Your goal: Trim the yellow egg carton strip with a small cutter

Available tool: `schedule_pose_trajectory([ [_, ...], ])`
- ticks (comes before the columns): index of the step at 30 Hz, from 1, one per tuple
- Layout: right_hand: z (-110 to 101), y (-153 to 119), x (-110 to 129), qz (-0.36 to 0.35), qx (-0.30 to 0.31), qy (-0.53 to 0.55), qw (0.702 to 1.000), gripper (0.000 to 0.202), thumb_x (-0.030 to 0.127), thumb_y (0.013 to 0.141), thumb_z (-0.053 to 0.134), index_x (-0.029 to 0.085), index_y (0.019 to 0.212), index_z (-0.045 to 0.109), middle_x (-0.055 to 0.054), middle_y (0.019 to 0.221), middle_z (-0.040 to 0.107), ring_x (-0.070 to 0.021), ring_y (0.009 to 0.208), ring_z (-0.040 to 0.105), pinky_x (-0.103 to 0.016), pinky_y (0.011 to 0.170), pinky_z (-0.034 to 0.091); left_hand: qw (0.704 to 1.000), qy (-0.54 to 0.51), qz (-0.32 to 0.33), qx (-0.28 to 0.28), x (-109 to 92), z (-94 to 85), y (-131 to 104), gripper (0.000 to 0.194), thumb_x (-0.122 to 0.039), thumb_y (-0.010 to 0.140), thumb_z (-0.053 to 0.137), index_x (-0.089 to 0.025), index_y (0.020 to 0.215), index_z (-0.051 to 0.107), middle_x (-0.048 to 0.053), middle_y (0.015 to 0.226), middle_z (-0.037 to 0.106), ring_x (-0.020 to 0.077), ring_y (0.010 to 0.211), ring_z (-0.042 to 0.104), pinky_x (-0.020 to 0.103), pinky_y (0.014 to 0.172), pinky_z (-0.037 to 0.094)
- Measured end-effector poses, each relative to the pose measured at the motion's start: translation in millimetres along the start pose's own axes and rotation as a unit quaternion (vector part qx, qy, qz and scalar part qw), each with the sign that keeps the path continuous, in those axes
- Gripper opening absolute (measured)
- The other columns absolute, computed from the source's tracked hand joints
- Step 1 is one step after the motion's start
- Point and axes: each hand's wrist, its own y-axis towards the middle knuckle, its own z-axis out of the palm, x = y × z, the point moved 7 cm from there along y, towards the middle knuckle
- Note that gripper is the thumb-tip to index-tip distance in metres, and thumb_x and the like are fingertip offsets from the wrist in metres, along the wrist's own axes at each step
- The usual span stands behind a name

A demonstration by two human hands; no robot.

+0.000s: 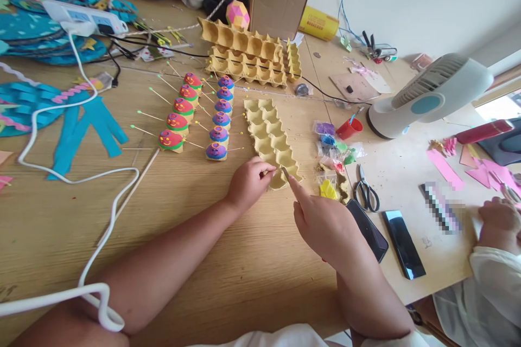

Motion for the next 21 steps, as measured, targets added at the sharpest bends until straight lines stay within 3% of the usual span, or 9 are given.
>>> schedule_pose_trajectory([
  [9,1.8,3.3,4.2,0.004,-0.003,-0.013,1.000,0.058,0.026,0.099,0.032,0.016,0.156,0.030,-0.001,0.067,0.068,-0.0145,0.057,0.062,-0.030,0.046,0.018,1.000,0.006,-0.001,0.002,-0.3,0.5,0.5,0.012,-0.026,0.087,0.065,-0.019,0.088,0.075,0.003,0.084,0.068,0.0130,0.068,0.060,0.026,0.066,0.046],
  [21,1.1,1.9,5.6,0.003,0.008,-0.021,1.000,0.060,0.025,0.099,0.034,0.018,0.158,0.025,0.000,0.066,0.067,-0.0151,0.057,0.063,-0.030,0.045,0.018,1.000,0.006,-0.004,0.004,2.2,1.9,0.0,0.012,-0.025,0.087,0.065,-0.019,0.089,0.076,0.004,0.087,0.069,0.0129,0.069,0.061,0.026,0.066,0.047],
])
